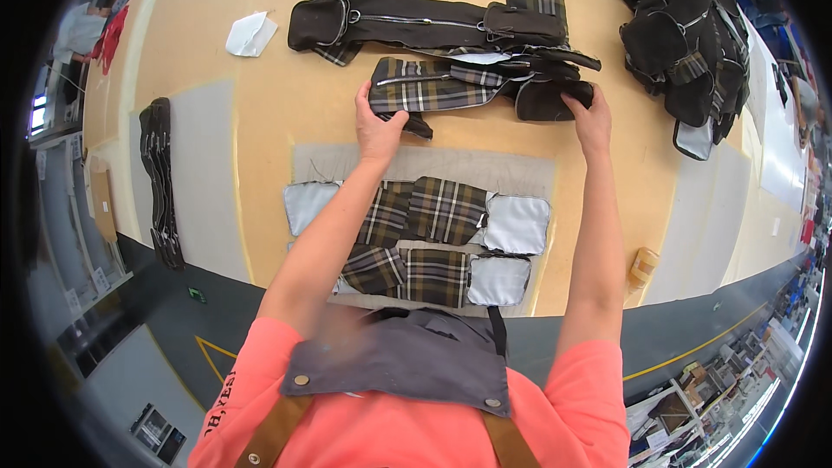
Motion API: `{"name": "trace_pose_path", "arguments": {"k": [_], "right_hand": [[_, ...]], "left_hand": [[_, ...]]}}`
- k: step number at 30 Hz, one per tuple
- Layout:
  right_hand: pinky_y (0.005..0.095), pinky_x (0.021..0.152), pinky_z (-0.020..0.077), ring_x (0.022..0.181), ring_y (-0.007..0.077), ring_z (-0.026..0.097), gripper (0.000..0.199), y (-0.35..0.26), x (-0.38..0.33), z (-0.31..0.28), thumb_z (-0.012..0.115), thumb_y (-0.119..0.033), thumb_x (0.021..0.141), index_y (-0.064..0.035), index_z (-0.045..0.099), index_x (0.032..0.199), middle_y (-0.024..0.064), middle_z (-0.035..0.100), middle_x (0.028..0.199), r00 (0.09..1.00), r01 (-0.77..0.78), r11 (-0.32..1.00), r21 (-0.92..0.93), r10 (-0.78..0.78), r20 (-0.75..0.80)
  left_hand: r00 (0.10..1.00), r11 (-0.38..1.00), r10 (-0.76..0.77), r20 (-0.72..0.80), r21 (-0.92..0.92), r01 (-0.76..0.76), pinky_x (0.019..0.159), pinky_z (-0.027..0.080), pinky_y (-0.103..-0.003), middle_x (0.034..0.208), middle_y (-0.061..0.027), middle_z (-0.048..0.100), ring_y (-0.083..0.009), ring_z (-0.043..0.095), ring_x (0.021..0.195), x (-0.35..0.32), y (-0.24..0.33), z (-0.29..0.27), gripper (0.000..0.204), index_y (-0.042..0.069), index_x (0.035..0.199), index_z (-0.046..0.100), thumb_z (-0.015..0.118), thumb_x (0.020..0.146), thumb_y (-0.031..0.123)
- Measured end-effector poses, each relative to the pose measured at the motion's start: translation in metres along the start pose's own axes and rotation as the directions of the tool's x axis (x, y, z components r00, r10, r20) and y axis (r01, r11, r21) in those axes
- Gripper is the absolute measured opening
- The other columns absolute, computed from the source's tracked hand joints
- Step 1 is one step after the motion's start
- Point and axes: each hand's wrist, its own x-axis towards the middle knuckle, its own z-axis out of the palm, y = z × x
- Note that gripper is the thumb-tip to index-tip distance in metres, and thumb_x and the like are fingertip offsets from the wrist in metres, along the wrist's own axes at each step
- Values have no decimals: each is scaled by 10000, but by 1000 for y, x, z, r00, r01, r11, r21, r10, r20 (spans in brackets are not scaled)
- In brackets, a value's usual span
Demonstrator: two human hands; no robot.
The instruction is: The person assembles plaid fabric bags by applying adhesive from a squeeze bottle to the edges of the fabric and pressing them onto a silver lining. They fold the fabric over the lining, smooth it down, and stack the finished bags on the table.
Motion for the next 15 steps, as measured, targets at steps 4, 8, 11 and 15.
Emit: {"name": "trace_pose_path", "arguments": {"k": [4,8,11,15], "right_hand": [[293,760,454,787,170,589,232,-32,-25,-12,691,-163,855,6,618,996,83,652,822,999,29,994,-103,-32,-25],[290,773,457,794,174,567,127,-36,-56,-31,646,-38,861,3,611,976,89,634,848,996,84,995,-44,-86,-34],[318,815,475,875,221,597,192,-31,-86,-29,631,80,777,-13,624,945,95,632,895,941,323,945,-51,-327,-83],[396,921,478,1039,296,587,309,-22,-117,-9,595,122,677,-51,644,928,91,619,996,735,653,694,-303,-677,34]], "left_hand": [[998,988,-44,49,-146,51,755,504,-316,818,-65,655,-190,629,767,17,-10,-28,541,103,1219,573,690,692,60],[931,916,363,27,173,-362,788,483,-337,885,-47,628,-225,595,854,33,3,-89,410,118,1073,683,676,680,3],[705,576,693,155,470,-669,815,447,-322,872,-34,599,-234,567,887,40,14,-148,473,142,1094,688,710,636,26],[707,411,634,314,637,-652,876,398,-369,962,-33,577,-251,534,973,20,-8,-186,518,154,1119,684,754,609,105]]}}
